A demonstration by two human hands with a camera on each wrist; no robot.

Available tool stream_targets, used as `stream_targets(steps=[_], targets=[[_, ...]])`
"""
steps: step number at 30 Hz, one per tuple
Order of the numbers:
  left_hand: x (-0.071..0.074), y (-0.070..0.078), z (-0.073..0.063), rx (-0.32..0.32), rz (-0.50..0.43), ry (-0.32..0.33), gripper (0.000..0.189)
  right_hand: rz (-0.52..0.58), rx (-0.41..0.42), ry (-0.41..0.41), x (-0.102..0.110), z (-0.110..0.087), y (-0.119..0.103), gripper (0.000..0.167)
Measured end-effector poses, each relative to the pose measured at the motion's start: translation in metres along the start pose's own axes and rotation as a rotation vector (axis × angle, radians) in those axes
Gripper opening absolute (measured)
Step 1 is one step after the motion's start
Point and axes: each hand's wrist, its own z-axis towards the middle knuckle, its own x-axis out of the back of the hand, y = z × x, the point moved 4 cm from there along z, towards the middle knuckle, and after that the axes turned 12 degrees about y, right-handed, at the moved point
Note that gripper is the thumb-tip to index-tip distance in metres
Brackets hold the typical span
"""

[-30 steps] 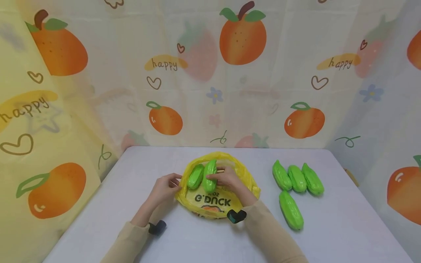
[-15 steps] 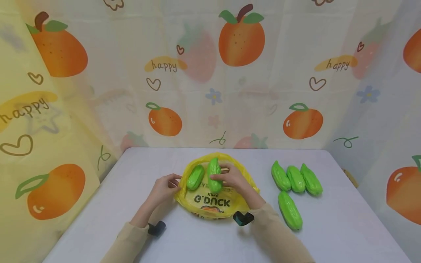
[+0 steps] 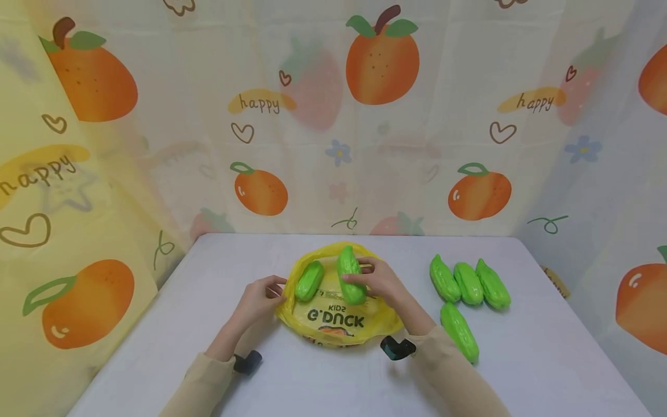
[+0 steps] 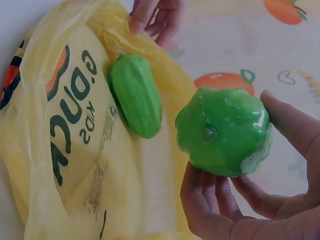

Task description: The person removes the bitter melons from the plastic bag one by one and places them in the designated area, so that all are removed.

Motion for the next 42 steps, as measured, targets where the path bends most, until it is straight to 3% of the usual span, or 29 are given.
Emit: stream_targets(steps=[32, 42], targets=[[-0.001, 0.0, -0.001, 0.012, 0.02, -0.005, 0.032, -0.155, 0.04, 0.058, 0.063, -0.017, 0.011, 0.084], [-0.001, 0.001, 0.0, 0.014, 0.025, -0.016, 0.032, -0.202, 0.037, 0.061, 0.093, -0.024, 0.016, 0.087]])
